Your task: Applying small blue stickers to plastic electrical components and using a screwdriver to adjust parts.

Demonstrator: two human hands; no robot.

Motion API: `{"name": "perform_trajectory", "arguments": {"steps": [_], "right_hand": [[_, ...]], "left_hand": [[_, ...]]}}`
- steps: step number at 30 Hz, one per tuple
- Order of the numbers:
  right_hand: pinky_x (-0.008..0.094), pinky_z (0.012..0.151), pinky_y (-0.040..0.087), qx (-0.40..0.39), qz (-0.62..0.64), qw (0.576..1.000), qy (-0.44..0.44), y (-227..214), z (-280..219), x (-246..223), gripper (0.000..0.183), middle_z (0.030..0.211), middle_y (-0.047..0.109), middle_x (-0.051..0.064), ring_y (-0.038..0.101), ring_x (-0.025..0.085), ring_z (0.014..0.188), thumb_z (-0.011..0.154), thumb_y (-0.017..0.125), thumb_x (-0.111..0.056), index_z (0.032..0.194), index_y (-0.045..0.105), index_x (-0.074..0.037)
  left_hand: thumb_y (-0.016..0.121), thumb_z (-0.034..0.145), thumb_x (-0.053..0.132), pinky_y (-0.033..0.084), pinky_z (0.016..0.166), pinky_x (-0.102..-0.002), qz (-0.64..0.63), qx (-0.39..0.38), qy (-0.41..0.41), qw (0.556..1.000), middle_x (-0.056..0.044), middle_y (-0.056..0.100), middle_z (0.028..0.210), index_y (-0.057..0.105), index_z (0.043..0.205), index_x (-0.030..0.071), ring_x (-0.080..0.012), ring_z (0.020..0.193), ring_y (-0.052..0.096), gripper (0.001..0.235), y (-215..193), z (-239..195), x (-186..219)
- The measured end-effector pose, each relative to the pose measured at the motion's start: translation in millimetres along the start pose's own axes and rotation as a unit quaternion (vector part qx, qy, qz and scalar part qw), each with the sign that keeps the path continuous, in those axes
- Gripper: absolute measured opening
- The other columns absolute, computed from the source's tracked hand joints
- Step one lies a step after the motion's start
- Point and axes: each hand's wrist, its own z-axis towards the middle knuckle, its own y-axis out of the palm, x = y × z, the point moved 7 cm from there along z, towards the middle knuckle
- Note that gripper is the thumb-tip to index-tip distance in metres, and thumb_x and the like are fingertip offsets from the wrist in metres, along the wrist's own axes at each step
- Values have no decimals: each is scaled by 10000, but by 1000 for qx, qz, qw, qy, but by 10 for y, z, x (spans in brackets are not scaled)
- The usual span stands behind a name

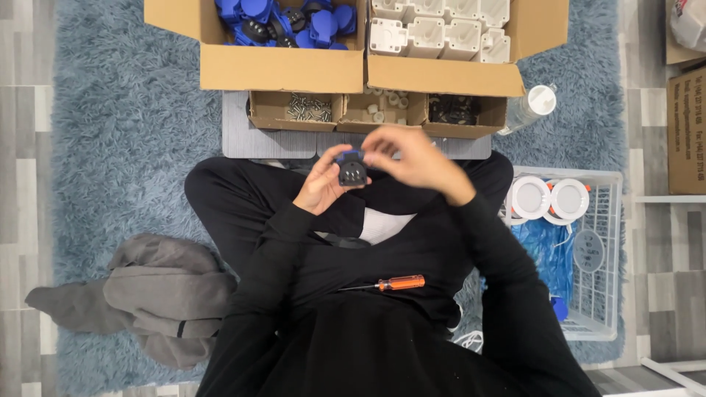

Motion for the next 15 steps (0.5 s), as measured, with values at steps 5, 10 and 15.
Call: {"name": "perform_trajectory", "arguments": {"steps": [5, 10, 15], "right_hand": [[359, 744, 577, 119, -167, 976, -75, -790, 325, -184, 101, 1011, 783, 138, 704, 229, 835, 1088, 750, -56, 1168, 776, -1], [337, 743, 592, 162, -347, 912, -149, -1142, 818, 403, 185, 1120, 795, 166, 753, 229, 831, 1057, 835, -97, 1168, 807, 48], [459, 553, 582, 112, -461, 880, -44, -1236, 1090, 1418, 476, 902, 828, 168, 720, 381, 595, 1182, 814, -438, 1072, 842, 25]], "left_hand": [[552, 1152, 193, 642, 1085, -504, -50, 0, -1, 999, -341, 547, 1545, 419, 1628, 149, -456, 1311, 689, 496, -184, 11, 51], [578, 1161, 176, 615, 1127, -495, -66, 6, -6, 998, -326, 486, 1598, 404, 1638, 177, -485, 1362, 640, 508, -232, 4, 70], [653, 1141, 219, 614, 1079, -492, -74, 16, 8, 997, -321, 491, 1585, 378, 1649, 176, -490, 1327, 639, 579, -176, -20, 113]]}}
